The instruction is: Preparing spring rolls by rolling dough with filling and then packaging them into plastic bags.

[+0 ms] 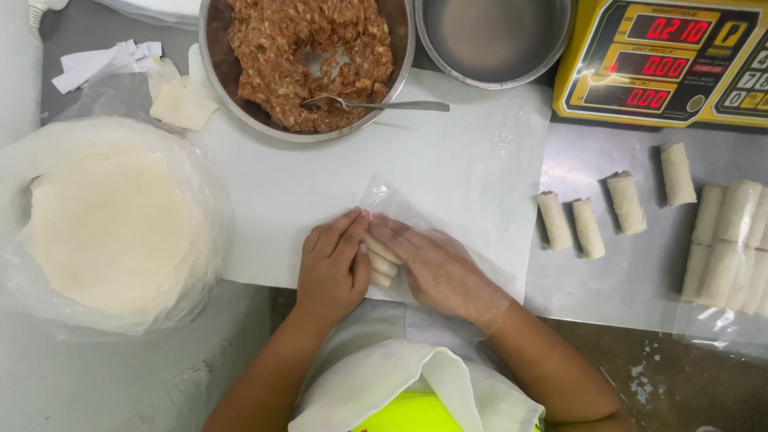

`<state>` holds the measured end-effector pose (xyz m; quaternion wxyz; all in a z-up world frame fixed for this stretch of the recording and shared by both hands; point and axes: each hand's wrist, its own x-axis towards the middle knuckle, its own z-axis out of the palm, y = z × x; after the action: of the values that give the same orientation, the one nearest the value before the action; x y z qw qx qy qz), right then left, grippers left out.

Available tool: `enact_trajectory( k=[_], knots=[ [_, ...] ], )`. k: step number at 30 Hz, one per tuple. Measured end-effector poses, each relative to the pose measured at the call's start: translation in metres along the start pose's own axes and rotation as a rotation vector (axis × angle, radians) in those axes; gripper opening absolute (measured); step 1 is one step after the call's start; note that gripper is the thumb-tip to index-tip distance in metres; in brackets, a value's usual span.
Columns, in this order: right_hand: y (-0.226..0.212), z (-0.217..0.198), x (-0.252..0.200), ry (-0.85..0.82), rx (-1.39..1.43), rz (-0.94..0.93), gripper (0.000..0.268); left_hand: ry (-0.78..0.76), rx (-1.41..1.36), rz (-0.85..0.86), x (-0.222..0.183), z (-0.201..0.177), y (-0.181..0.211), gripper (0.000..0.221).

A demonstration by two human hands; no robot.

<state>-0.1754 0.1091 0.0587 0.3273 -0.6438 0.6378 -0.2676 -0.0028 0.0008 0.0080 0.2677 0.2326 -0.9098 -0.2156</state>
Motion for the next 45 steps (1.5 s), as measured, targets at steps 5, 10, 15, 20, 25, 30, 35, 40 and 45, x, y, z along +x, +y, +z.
enact_trajectory(
  k=[5, 10, 15, 20, 25, 30, 35, 40, 45],
  knots=[
    [0.008, 0.005, -0.008, -0.010, -0.061, -0.003, 0.067, 0.011, 0.051, 0.004, -0.004, 0.008, -0.005, 0.036],
    [0.020, -0.020, -0.088, -0.170, -0.052, 0.012, 0.080, 0.002, 0.070, 0.000, -0.005, 0.005, -0.001, 0.037],
    [0.038, -0.074, -0.160, -0.015, -0.124, 0.557, 0.042, -0.007, 0.056, -0.003, -0.004, 0.003, 0.000, 0.037],
    [0.065, -0.079, -0.141, 0.353, -0.298, 0.916, 0.058, -0.033, 0.077, -0.013, -0.004, 0.003, 0.001, 0.037],
    [0.072, -0.066, -0.142, 0.532, -0.248, 0.854, 0.054, -0.028, 0.081, -0.007, -0.003, 0.002, 0.002, 0.037],
    [0.079, -0.048, -0.125, 0.550, -0.486, 0.693, 0.053, -0.017, 0.098, 0.003, -0.003, 0.006, -0.004, 0.039],
    [0.073, -0.034, -0.115, 0.521, -0.582, 0.687, 0.063, -0.028, 0.049, -0.010, -0.001, 0.003, -0.003, 0.040],
    [0.061, -0.041, -0.112, 0.594, -0.437, 0.661, 0.058, -0.019, 0.001, -0.041, -0.002, -0.001, -0.001, 0.042],
    [0.012, -0.043, -0.093, 0.681, -0.014, 0.537, 0.057, 0.071, -0.150, -0.100, 0.000, -0.009, 0.013, 0.042]
  ],
)
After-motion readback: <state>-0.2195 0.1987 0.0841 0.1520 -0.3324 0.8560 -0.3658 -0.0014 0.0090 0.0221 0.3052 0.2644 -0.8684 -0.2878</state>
